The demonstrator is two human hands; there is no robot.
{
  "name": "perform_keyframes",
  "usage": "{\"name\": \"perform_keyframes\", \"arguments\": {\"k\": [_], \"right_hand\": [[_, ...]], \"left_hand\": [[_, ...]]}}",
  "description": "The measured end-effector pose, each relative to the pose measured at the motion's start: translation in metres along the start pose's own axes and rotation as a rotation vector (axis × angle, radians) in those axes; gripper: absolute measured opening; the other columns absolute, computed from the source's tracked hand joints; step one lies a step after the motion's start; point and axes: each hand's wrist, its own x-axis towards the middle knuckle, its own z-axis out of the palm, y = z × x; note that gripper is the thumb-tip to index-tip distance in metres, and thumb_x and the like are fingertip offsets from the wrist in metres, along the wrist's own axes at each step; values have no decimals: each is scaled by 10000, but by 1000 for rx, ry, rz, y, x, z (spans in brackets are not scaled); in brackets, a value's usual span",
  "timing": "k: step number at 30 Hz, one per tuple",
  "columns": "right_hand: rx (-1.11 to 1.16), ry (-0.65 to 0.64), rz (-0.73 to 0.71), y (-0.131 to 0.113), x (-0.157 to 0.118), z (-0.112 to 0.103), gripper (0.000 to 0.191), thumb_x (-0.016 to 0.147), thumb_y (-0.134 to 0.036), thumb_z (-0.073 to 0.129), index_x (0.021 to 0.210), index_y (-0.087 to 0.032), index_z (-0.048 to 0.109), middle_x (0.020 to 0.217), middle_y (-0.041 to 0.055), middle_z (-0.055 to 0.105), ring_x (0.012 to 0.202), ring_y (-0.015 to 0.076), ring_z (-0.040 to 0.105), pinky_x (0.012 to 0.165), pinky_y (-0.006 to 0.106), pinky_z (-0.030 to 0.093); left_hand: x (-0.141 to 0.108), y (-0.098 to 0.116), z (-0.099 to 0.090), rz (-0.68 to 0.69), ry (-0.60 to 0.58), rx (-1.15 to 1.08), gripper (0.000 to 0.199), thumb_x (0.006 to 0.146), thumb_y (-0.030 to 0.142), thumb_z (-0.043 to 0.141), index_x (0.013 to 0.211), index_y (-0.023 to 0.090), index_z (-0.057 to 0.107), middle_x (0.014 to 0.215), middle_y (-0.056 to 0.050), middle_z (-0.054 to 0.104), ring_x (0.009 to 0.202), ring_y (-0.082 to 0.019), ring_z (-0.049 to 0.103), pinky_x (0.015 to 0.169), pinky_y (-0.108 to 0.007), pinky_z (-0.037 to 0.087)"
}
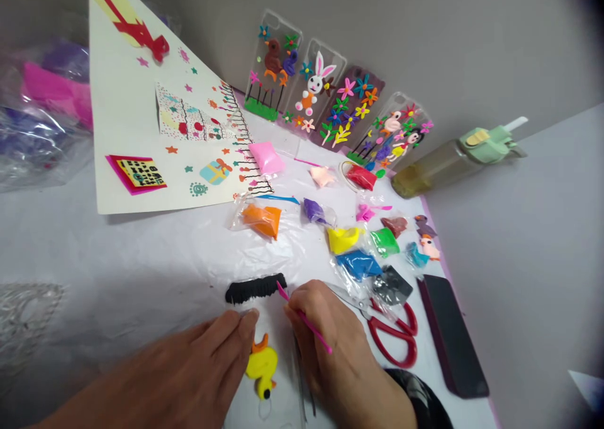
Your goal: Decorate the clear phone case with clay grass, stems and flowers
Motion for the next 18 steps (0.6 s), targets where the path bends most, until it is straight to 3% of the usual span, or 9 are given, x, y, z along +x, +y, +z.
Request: {"name": "perform_keyframes", "arguments": {"k": [3,8,18], "right_hand": [[-6,-2,-14,1,-1,3,292,1049,38,421,1094,-243,483,876,17,660,701,163,629,635,257,515],[-86,-31,-40,-2,2,-1,346,980,88,421,1045,-250,460,840,2,650,664,164,627,598,255,514],[-192,-65,-87,-8,9,-6,389,892,122,393,971,-249,479,813,16,692,656,172,666,585,247,546]], "left_hand": [[-3,1,0,-8,26,-3,520,1135,353,726,1645,295,646,1649,-43,705,1439,-243,694,1258,-307,496],[-1,1,-2,8,-18,-32,590,1157,462,665,1713,291,569,1665,-76,689,1470,-267,678,1275,-339,503],[6,3,-3,-28,59,10,499,1153,305,670,1651,296,635,1598,-46,744,1415,-239,702,1235,-326,502]]}}
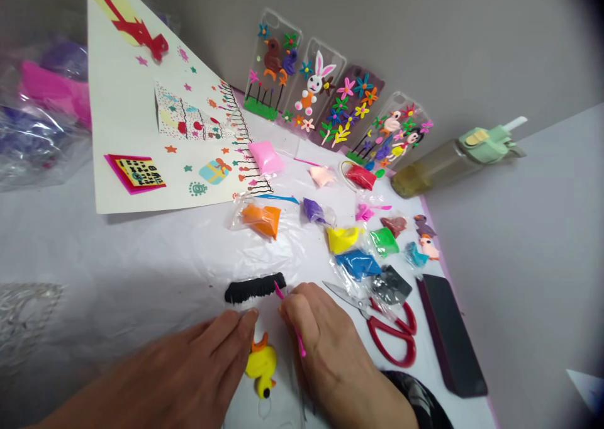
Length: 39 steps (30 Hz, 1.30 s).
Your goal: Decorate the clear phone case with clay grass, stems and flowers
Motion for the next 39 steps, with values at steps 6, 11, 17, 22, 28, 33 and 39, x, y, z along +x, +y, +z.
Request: {"name": "perform_keyframes", "arguments": {"k": [6,11,17,22,28,33,39], "right_hand": [[-25,4,2,-2,0,-1,422,842,140,390,983,-250,468,798,15,680,656,183,670,595,266,546],[77,-71,50,-3,-5,-11,421,873,131,399,1011,-267,425,793,-15,639,602,154,619,559,238,524],[147,-47,133,3,-13,-6,336,1004,61,430,1058,-272,426,849,-9,654,660,164,648,596,256,518],[202,-15,137,7,-14,3,286,1083,16,422,1063,-268,441,881,-5,657,705,162,646,634,260,510],[169,16,111,8,-10,7,309,1074,40,413,1054,-267,441,877,-4,648,699,162,631,633,263,509],[125,-7,58,7,-7,4,341,1040,66,404,1007,-273,408,835,-11,628,653,157,607,580,253,484],[55,-1,32,6,-6,1,343,1009,84,403,1036,-256,441,841,6,648,668,172,625,584,264,512]], "left_hand": [[1,-1,-1,25,13,-9,480,1139,315,710,1617,306,673,1590,-29,750,1416,-227,695,1260,-295,472],[-2,-3,0,44,-18,-18,601,1145,381,695,1725,299,556,1648,-65,705,1453,-253,686,1280,-310,482],[1,-4,-1,46,-47,-17,538,1154,389,680,1678,284,618,1634,-73,715,1438,-244,694,1269,-307,491],[14,2,-8,7,-57,51,490,1149,423,665,1606,247,691,1569,-83,757,1328,-253,716,1155,-309,543],[22,-1,-16,26,30,62,429,1144,309,634,1556,228,718,1570,-69,759,1327,-244,698,1114,-294,551],[21,0,-12,34,-14,44,397,1163,308,601,1522,223,746,1595,-82,742,1369,-252,685,1137,-306,544],[14,4,-6,10,-60,41,474,1161,383,636,1603,220,689,1576,-113,751,1355,-281,708,1125,-339,562]]}}
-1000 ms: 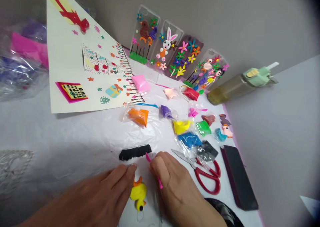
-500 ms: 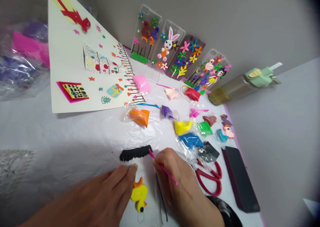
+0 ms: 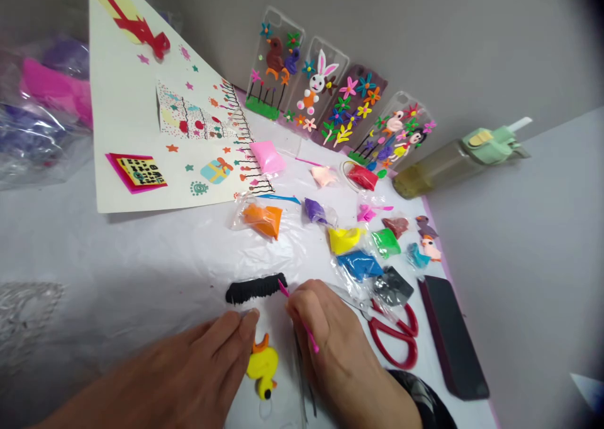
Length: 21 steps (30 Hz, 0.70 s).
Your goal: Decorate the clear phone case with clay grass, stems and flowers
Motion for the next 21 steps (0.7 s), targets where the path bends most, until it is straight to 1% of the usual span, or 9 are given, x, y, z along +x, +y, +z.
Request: {"name": "perform_keyframes", "arguments": {"k": [3,5,7,9,11,13,15,18,21], "right_hand": [[-30,-26,-11,-2,1,-1,382,958,120,392,1031,-252,445,856,24,679,695,182,657,605,265,541],[-63,-19,-24,-5,3,-2,407,915,133,395,1028,-256,435,840,22,679,684,192,657,599,276,542],[-97,-21,-34,-7,4,-4,435,862,139,406,1023,-264,418,820,16,668,666,202,652,588,289,537],[-110,-40,-35,-10,4,-8,466,803,140,420,1021,-272,401,805,8,656,649,206,643,574,297,530],[-78,-89,-26,-12,2,-13,494,750,129,440,1038,-271,406,814,5,660,651,204,646,569,295,535],[-22,-129,-3,-11,-1,-18,511,719,114,452,1056,-269,417,842,8,675,655,195,648,577,285,554],[16,-129,26,-9,-4,-21,499,736,108,454,1057,-272,417,868,12,687,646,180,641,576,268,565],[13,-69,63,-5,-7,-19,452,816,106,440,1052,-278,412,857,3,672,629,167,634,567,254,559],[29,-41,86,-2,-7,-13,417,884,106,421,1050,-277,419,837,-13,652,639,159,647,584,250,552]], "left_hand": [[-7,-2,1,25,46,-15,435,1143,345,674,1564,243,722,1569,-80,762,1440,-268,676,1238,-321,498],[-13,-4,3,44,30,-36,481,1136,352,683,1608,263,682,1592,-64,748,1459,-255,670,1270,-308,476],[-19,-5,5,36,22,-53,537,1133,379,685,1658,275,630,1611,-65,734,1447,-257,683,1271,-315,484],[-22,-4,7,14,32,-59,559,1136,418,680,1672,276,613,1620,-74,725,1429,-270,694,1237,-333,517],[-19,-3,6,0,48,-61,525,1140,434,674,1639,272,650,1595,-77,742,1405,-274,703,1192,-337,541],[-11,-1,1,1,56,-47,466,1151,423,655,1581,249,704,1553,-80,769,1382,-273,704,1158,-334,547],[-1,-1,-5,3,70,-20,413,1165,400,630,1517,222,751,1495,-84,802,1329,-266,715,1114,-329,554],[11,-2,-13,8,85,12,371,1185,381,588,1437,209,799,1433,-80,831,1233,-255,728,1038,-326,564],[14,-2,-15,6,107,31,356,1190,376,573,1396,231,825,1471,-66,814,1222,-242,720,1031,-315,555]]}}
